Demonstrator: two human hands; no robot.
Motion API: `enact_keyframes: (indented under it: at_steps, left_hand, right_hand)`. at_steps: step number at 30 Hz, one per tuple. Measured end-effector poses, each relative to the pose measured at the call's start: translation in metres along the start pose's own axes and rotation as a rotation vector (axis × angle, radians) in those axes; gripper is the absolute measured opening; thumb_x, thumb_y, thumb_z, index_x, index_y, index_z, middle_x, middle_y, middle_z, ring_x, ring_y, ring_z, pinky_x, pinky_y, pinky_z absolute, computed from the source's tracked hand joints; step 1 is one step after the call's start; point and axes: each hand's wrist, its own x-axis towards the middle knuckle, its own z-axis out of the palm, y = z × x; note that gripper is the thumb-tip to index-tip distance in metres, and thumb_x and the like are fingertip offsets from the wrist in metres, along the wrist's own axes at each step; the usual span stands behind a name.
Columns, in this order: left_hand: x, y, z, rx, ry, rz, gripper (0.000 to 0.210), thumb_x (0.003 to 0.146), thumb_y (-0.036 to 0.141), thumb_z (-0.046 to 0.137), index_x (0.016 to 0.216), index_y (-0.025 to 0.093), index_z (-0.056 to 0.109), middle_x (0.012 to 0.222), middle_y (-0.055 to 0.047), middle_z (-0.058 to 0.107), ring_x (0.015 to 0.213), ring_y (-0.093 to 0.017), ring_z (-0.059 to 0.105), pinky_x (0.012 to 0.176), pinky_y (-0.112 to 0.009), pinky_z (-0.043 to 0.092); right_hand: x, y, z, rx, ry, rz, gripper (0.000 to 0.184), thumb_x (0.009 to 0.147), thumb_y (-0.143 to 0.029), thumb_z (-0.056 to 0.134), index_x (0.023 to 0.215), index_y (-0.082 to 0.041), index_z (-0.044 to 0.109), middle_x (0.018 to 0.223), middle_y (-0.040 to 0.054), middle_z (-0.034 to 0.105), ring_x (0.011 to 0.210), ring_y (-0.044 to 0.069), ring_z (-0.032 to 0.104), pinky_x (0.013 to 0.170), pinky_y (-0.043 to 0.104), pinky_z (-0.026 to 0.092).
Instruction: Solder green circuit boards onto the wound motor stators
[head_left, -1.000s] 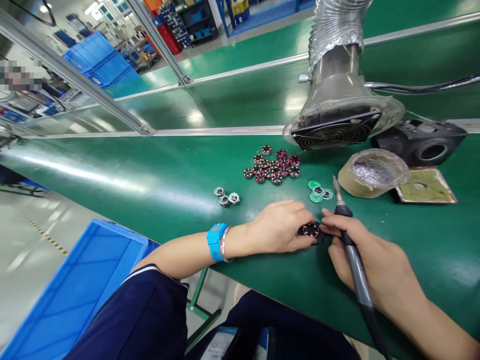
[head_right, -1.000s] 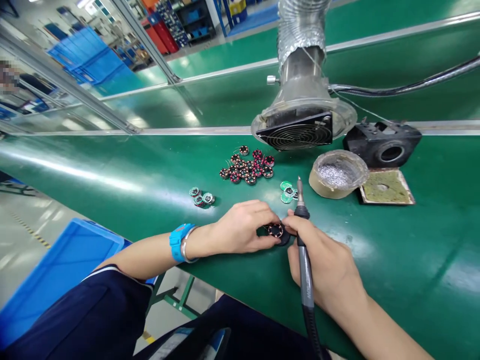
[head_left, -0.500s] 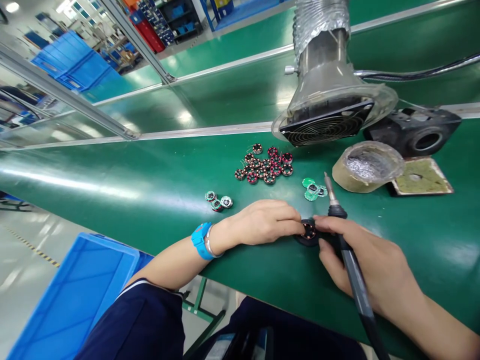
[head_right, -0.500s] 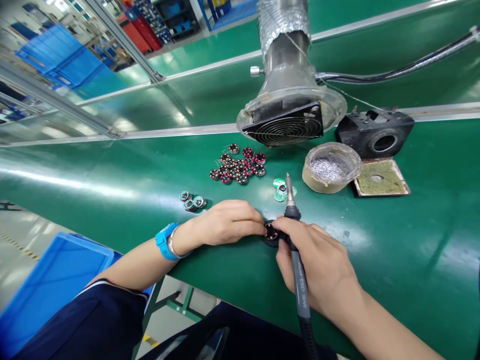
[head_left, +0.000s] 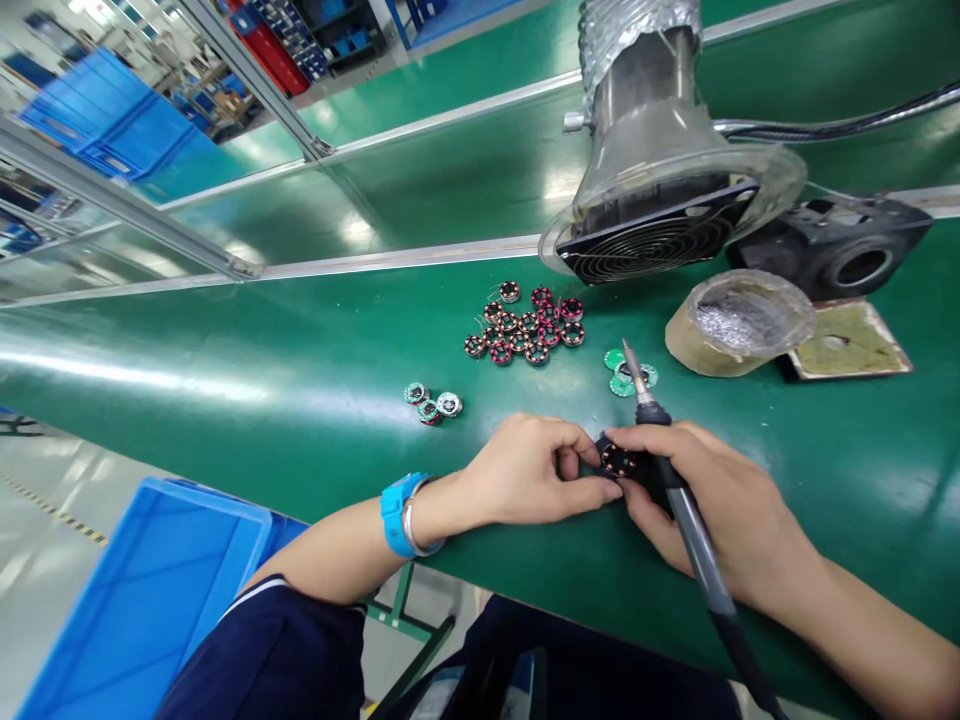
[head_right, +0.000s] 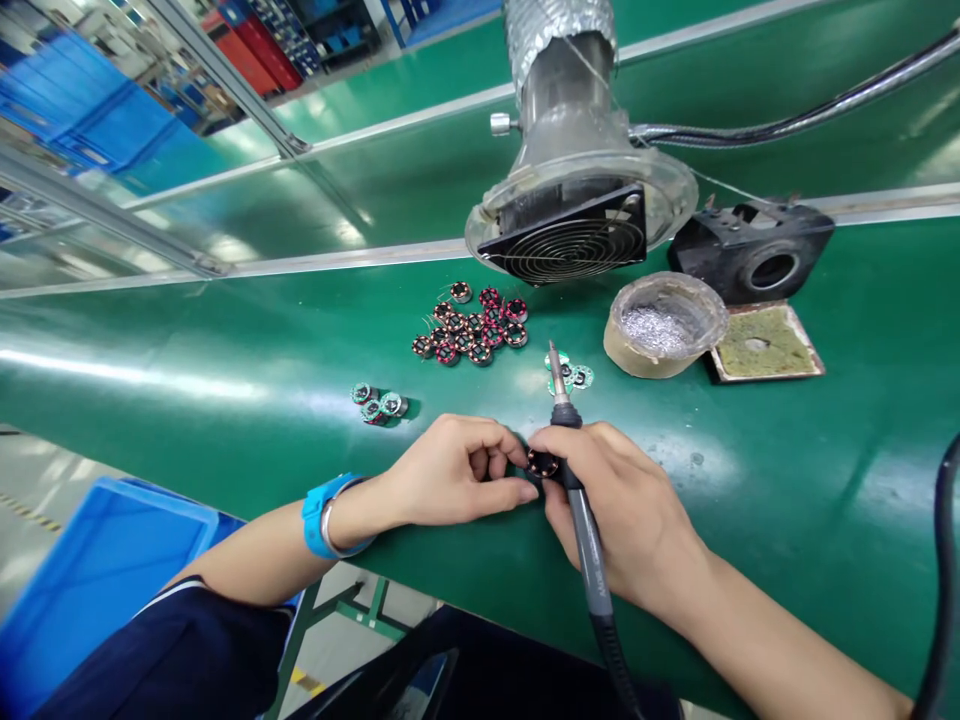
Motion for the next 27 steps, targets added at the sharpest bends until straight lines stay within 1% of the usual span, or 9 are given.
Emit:
enact_keyframes:
  at_steps: [4, 7, 9, 10, 14, 18, 22, 25, 27]
  left_hand:
    - [-0.002, 0.004, 0.007, -0.193, -0.059, -0.111, 0.024, 0.082, 0.038, 0.070, 0.076, 0.015, 0.070, 0.057, 0.005, 0.058, 0.051, -0.006, 0.046, 0.050, -0.018, 0.037]
    - [-0.006, 0.006, 0.002, -0.413, -0.249, -0.153, 0.023, 0.079, 0.036, 0.073, 0.076, 0.014, 0.071, 0.058, 0.004, 0.058, 0.050, -0.005, 0.045, 0.048, -0.017, 0.038]
    - [-0.007, 0.005, -0.004, -0.407, -0.328, -0.114, 0.021, 0.077, 0.034, 0.076, 0.076, 0.013, 0.071, 0.059, 0.003, 0.059, 0.049, -0.005, 0.047, 0.048, -0.017, 0.040]
    - [-0.006, 0.002, -0.007, -0.338, -0.280, -0.066, 0.019, 0.077, 0.031, 0.076, 0.076, 0.013, 0.071, 0.061, 0.003, 0.060, 0.048, -0.004, 0.047, 0.048, -0.016, 0.040]
    - [0.008, -0.015, -0.017, 0.028, 0.133, 0.299, 0.014, 0.083, 0.023, 0.070, 0.095, 0.015, 0.070, 0.085, -0.003, 0.066, 0.057, -0.006, 0.055, 0.056, -0.019, 0.048]
    - [0.023, -0.026, -0.019, 0.314, 0.104, 0.733, 0.019, 0.097, 0.021, 0.052, 0.100, 0.021, 0.071, 0.095, -0.005, 0.071, 0.084, -0.012, 0.067, 0.076, -0.022, 0.052]
    - [0.023, -0.021, -0.021, 0.575, 0.117, 0.981, 0.026, 0.101, 0.021, 0.045, 0.095, 0.022, 0.070, 0.091, -0.002, 0.075, 0.075, -0.011, 0.067, 0.066, -0.025, 0.049]
    - [0.014, -0.017, -0.022, 0.546, 0.147, 1.114, 0.026, 0.101, 0.020, 0.044, 0.095, 0.017, 0.069, 0.090, -0.003, 0.075, 0.075, -0.011, 0.068, 0.064, -0.023, 0.052]
    - [0.008, -0.016, -0.022, 0.428, 0.235, 1.117, 0.026, 0.101, 0.020, 0.043, 0.093, 0.017, 0.068, 0.084, -0.003, 0.073, 0.073, -0.011, 0.068, 0.066, -0.022, 0.054]
  right_hand:
    - [-0.001, 0.001, -0.001, -0.009, 0.005, -0.001, 0.032, 0.089, -0.016, 0.054, 0.121, -0.022, 0.051, 0.089, 0.0015, 0.068, 0.076, 0.013, 0.065, 0.067, 0.024, 0.054]
    - [-0.001, 0.002, 0.000, -0.010, 0.005, -0.003, 0.031, 0.089, -0.017, 0.054, 0.120, -0.021, 0.051, 0.091, 0.0026, 0.069, 0.078, 0.014, 0.067, 0.066, 0.024, 0.054]
    - [-0.002, 0.003, 0.001, -0.016, 0.003, 0.006, 0.030, 0.089, -0.018, 0.056, 0.119, -0.021, 0.051, 0.094, 0.0034, 0.069, 0.081, 0.014, 0.068, 0.066, 0.024, 0.054]
    - [-0.002, 0.004, 0.001, -0.021, 0.004, 0.011, 0.030, 0.089, -0.018, 0.056, 0.118, -0.021, 0.051, 0.096, 0.0036, 0.070, 0.082, 0.015, 0.068, 0.066, 0.024, 0.054]
    - [-0.002, 0.004, 0.001, -0.026, 0.012, 0.025, 0.026, 0.091, -0.021, 0.056, 0.116, -0.023, 0.050, 0.097, 0.0029, 0.070, 0.083, 0.015, 0.069, 0.066, 0.024, 0.055]
    - [0.000, 0.005, 0.000, -0.028, 0.017, 0.029, 0.023, 0.091, -0.022, 0.057, 0.114, -0.023, 0.051, 0.095, 0.0029, 0.070, 0.081, 0.016, 0.070, 0.066, 0.023, 0.054]
    - [0.000, 0.005, 0.001, -0.052, 0.039, 0.018, 0.021, 0.091, -0.023, 0.056, 0.112, -0.022, 0.052, 0.093, 0.0020, 0.071, 0.077, 0.015, 0.070, 0.063, 0.023, 0.053]
    - [-0.002, 0.005, 0.000, -0.043, 0.039, 0.019, 0.020, 0.092, -0.025, 0.056, 0.112, -0.023, 0.052, 0.094, 0.0013, 0.072, 0.077, 0.015, 0.070, 0.062, 0.022, 0.053]
    - [-0.004, 0.007, -0.001, -0.032, 0.026, 0.016, 0.024, 0.091, -0.025, 0.058, 0.114, -0.023, 0.052, 0.096, 0.0013, 0.072, 0.079, 0.015, 0.071, 0.063, 0.022, 0.053]
